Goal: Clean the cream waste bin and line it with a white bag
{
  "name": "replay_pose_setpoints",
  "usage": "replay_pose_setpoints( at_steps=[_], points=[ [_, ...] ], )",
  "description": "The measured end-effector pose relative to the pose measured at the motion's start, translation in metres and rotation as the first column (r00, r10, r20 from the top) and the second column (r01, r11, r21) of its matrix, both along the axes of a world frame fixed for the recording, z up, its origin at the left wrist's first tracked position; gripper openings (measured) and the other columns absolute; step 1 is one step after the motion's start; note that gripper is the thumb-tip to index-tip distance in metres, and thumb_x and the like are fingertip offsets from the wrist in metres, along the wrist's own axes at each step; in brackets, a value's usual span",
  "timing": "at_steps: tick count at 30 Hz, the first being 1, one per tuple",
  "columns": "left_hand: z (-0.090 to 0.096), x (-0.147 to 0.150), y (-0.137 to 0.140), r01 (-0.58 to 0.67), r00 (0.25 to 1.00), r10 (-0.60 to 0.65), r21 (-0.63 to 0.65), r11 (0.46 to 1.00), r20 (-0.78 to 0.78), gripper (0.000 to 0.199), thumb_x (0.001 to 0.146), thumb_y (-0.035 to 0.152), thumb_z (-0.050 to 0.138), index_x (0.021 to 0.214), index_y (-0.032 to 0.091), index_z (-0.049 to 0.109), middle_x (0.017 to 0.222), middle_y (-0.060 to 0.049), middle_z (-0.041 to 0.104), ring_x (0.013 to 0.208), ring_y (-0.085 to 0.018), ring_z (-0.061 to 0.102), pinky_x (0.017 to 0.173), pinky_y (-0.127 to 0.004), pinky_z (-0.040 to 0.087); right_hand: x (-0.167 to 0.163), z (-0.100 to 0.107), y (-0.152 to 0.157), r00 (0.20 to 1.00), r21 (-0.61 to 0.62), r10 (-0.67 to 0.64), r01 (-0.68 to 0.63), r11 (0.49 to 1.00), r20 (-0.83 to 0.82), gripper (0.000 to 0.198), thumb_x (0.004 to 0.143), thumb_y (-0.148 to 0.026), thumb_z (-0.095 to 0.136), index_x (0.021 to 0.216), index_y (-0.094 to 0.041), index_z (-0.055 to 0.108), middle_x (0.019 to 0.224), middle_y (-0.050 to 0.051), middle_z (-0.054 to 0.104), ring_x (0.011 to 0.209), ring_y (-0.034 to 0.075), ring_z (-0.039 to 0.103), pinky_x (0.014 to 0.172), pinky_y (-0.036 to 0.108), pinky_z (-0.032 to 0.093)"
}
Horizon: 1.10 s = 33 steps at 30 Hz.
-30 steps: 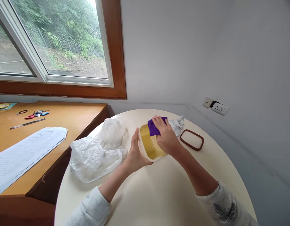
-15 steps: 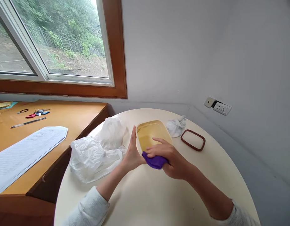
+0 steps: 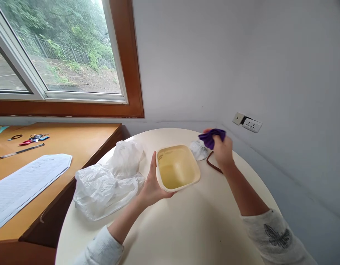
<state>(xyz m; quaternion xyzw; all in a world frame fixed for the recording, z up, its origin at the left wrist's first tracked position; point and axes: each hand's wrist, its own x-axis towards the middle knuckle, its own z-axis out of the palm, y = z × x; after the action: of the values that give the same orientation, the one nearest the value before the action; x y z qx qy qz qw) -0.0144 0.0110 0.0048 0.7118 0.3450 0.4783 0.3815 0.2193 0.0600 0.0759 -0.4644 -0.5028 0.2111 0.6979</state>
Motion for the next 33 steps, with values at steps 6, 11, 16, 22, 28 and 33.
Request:
replay_pose_setpoints(
  at_steps=[6, 11, 16, 22, 28, 33],
  points=[
    [-0.004, 0.002, 0.004, -0.126, 0.989, 0.128, -0.022, 0.992, 0.077, 0.121, 0.056, 0.028, 0.077, 0.141, 0.029, -0.007, 0.144, -0.011, 0.026, 0.133, -0.031, 0.024, 0.106, -0.049, 0.024, -0.031, -0.042, -0.032, 0.897, -0.068, 0.356, -0.351, 0.934, 0.261, 0.053, 0.067, -0.004, 0.038, 0.109, -0.023, 0.063, 0.123, 0.003, 0.057, 0.117, 0.019, 0.05, 0.098, 0.037, 0.04],
    [-0.008, 0.003, 0.008, -0.246, 0.964, 0.249, -0.036, 0.968, 0.091, 0.12, 0.055, 0.03, 0.078, 0.142, 0.03, -0.004, 0.146, -0.01, 0.022, 0.134, -0.031, 0.02, 0.108, -0.05, 0.021, -0.018, -0.065, -0.088, 0.896, -0.019, 0.305, -0.316, 0.949, 0.324, 0.047, 0.07, -0.005, 0.038, 0.106, -0.024, 0.063, 0.116, 0.004, 0.062, 0.106, 0.019, 0.057, 0.09, 0.037, 0.045],
    [-0.014, 0.003, 0.016, -0.228, 0.962, 0.237, -0.079, 0.97, 0.134, 0.113, 0.062, 0.033, 0.075, 0.141, 0.034, -0.005, 0.149, -0.007, 0.015, 0.136, -0.028, 0.018, 0.109, -0.046, 0.021, 0.04, -0.088, -0.074, 0.836, -0.215, 0.089, 0.035, 0.976, 0.542, 0.032, 0.066, -0.008, 0.038, 0.084, -0.02, 0.063, 0.091, 0.004, 0.067, 0.09, 0.019, 0.061, 0.084, 0.035, 0.045],
    [-0.03, -0.003, 0.025, -0.294, 0.955, 0.293, -0.006, 0.956, -0.036, 0.111, 0.065, 0.033, 0.074, 0.141, 0.033, -0.008, 0.15, -0.009, 0.011, 0.137, -0.027, 0.013, 0.109, -0.048, 0.016, 0.091, -0.13, -0.036, 0.659, -0.426, 0.018, 0.465, 0.777, 0.752, 0.031, 0.077, -0.018, 0.035, 0.085, -0.018, 0.065, 0.121, 0.008, 0.057, 0.114, 0.023, 0.049, 0.099, 0.04, 0.03],
    [-0.042, -0.005, 0.033, -0.468, 0.872, 0.48, 0.127, 0.875, -0.096, 0.087, 0.074, 0.033, 0.065, 0.14, 0.027, 0.01, 0.14, -0.013, 0.027, 0.132, -0.026, 0.025, 0.107, -0.048, 0.022, 0.092, -0.145, -0.042, 0.509, -0.318, 0.054, 0.448, 0.835, 0.859, 0.028, 0.076, -0.013, 0.037, 0.09, -0.018, 0.061, 0.098, 0.006, 0.064, 0.095, 0.021, 0.056, 0.093, 0.041, 0.03],
    [-0.045, -0.007, 0.03, -0.535, 0.827, 0.561, 0.249, 0.808, -0.044, 0.065, 0.075, 0.03, 0.062, 0.13, 0.024, 0.029, 0.122, -0.01, 0.039, 0.119, -0.025, 0.038, 0.102, -0.046, 0.029, 0.086, -0.146, -0.056, 0.373, -0.201, 0.04, 0.404, 0.893, 0.927, 0.023, 0.073, -0.01, 0.041, 0.087, -0.017, 0.058, 0.089, 0.008, 0.061, 0.088, 0.024, 0.054, 0.081, 0.039, 0.036]
  ],
)
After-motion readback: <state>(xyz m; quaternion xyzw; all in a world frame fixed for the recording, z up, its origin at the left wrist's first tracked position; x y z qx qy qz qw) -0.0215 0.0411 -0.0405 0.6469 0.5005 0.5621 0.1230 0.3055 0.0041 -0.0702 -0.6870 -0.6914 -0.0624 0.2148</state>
